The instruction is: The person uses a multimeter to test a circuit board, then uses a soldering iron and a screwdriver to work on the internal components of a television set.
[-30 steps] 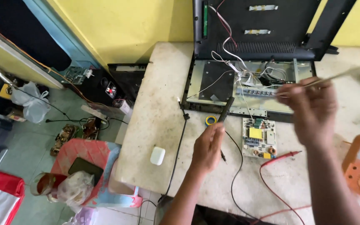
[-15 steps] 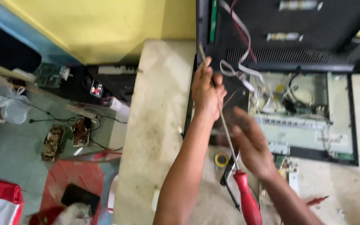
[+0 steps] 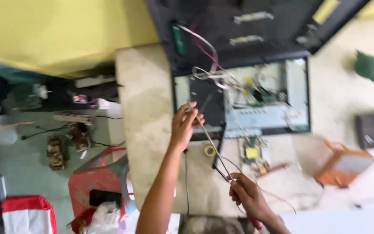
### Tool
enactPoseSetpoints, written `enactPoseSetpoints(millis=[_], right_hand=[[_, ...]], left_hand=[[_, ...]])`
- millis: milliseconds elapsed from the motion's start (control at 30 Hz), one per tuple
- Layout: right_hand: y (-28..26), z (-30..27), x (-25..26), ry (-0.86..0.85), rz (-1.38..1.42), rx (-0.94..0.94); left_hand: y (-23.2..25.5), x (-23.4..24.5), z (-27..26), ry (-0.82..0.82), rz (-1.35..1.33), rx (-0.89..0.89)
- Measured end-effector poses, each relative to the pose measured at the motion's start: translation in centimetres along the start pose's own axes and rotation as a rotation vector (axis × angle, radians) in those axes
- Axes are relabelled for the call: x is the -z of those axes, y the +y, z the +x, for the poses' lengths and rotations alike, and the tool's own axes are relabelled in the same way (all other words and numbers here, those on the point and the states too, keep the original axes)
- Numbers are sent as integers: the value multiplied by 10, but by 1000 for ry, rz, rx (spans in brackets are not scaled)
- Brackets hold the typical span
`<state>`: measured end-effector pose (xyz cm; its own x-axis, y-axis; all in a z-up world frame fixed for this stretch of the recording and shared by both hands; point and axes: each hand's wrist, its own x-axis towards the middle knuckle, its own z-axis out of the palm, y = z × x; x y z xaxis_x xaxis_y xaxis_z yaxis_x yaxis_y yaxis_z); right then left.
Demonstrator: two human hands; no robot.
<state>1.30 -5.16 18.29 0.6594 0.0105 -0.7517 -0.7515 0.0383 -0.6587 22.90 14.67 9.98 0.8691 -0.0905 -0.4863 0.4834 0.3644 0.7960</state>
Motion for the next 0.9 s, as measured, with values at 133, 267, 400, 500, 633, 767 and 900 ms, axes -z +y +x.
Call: enactPoseSetpoints(millis=[133, 267, 400, 500, 633, 767, 900], right_hand=[[52, -17, 41, 70, -4, 95], [47, -30, 64, 398, -105, 176], [20, -7, 97, 908, -243, 183], [-1, 34, 134, 1029, -335, 197], [-4, 94, 186, 1002, -446, 167], [28, 151, 234, 1084, -641, 243], [28, 159, 245, 1094, -729, 299]], left_hand=[[0, -11, -45, -44, 273, 134], [-10, -13, -69, -148, 361, 77], [-46, -3, -74, -2, 865, -17], [-51, -6, -81, -44, 895, -4], [-53, -4, -77, -84, 1024, 17], [-56, 3, -75, -109, 1162, -217], [-66, 4, -80, -142, 1208, -330]])
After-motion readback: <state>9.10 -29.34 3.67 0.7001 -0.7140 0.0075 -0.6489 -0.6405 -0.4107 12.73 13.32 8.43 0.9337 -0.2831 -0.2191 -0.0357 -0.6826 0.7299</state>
